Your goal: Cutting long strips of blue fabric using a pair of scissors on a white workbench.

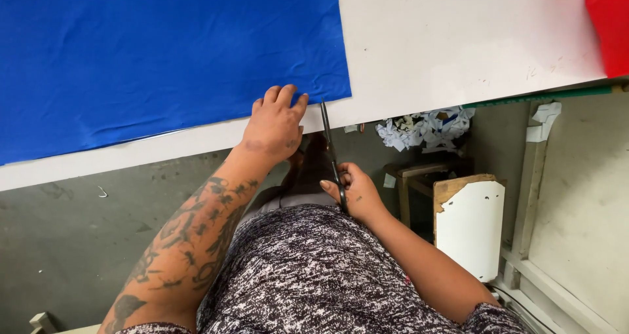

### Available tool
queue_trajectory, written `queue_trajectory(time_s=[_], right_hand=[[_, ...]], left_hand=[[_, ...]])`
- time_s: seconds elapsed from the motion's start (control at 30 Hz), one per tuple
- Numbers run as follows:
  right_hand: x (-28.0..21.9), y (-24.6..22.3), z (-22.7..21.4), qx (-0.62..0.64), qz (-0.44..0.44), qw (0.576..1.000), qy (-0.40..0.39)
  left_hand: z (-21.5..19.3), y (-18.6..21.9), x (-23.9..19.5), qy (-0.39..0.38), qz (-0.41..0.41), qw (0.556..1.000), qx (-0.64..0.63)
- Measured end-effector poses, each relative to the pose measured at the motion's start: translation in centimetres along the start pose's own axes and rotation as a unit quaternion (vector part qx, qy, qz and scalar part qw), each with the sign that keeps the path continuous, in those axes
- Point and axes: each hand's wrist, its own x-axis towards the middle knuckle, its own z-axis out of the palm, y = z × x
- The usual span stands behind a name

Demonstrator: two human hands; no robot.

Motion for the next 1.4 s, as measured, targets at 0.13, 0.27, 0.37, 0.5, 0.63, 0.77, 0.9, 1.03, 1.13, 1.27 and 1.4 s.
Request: queue_trajectory(time_s=[0.13, 0.27, 0.37, 0.5, 0.63, 0.77, 0.9, 1.03, 1.13, 1.27, 1.4], right_hand=[[0.5, -0.5, 0.2, -0.005, 0.005, 1.0, 0.003], [0.6, -1.0, 0.3, -0.008, 0.01, 1.0, 0.004], [1.1, -0.9, 0.2, -0.015, 0.008, 1.0, 0.0], [1.6, -1.2, 0.5, -0.019, 0.004, 1.0, -0.003], [1.8, -1.7, 0.6, -0.027, 0.004, 1.0, 0.0], [1.6, -2.1, 0.7, -0.043, 0.0, 0.999, 0.007], [1.9, -2.0, 0.7, -0.055, 0.001, 0.998, 0.011], [2.0, -1.8, 0.7, -0.062, -0.003, 0.998, 0.014], [2.2, -1.7, 0.6, -0.055, -0.002, 0.998, 0.011], [2.3, -1.6, 0.5, -0.061, -0.005, 0.998, 0.009], [2.2, -2.1, 0.4, -0.055, -0.009, 0.998, 0.007]], left_hand=[[0.0, 0.6, 0.6, -0.001, 0.005, 1.0, 0.001], [-0.1, 0.8, 0.8, -0.021, 0.001, 1.0, -0.001], [-0.3, 0.9, 1.0, -0.031, -0.002, 1.0, -0.001], [-0.7, 1.1, 1.0, -0.044, -0.006, 0.999, -0.005], [-0.8, 1.1, 1.0, -0.048, -0.011, 0.999, -0.007], [-0.9, 1.2, 0.9, -0.047, -0.009, 0.999, -0.011], [-1.0, 1.2, 0.9, -0.041, -0.007, 0.999, -0.009], [-1.2, 1.2, 0.9, -0.053, -0.008, 0.999, -0.01], [-1.0, 1.2, 0.9, -0.042, -0.006, 0.999, -0.011], [-1.3, 1.3, 0.6, -0.036, -0.004, 0.999, -0.016], [-1.4, 1.3, 0.7, -0.041, -0.007, 0.999, -0.013]])
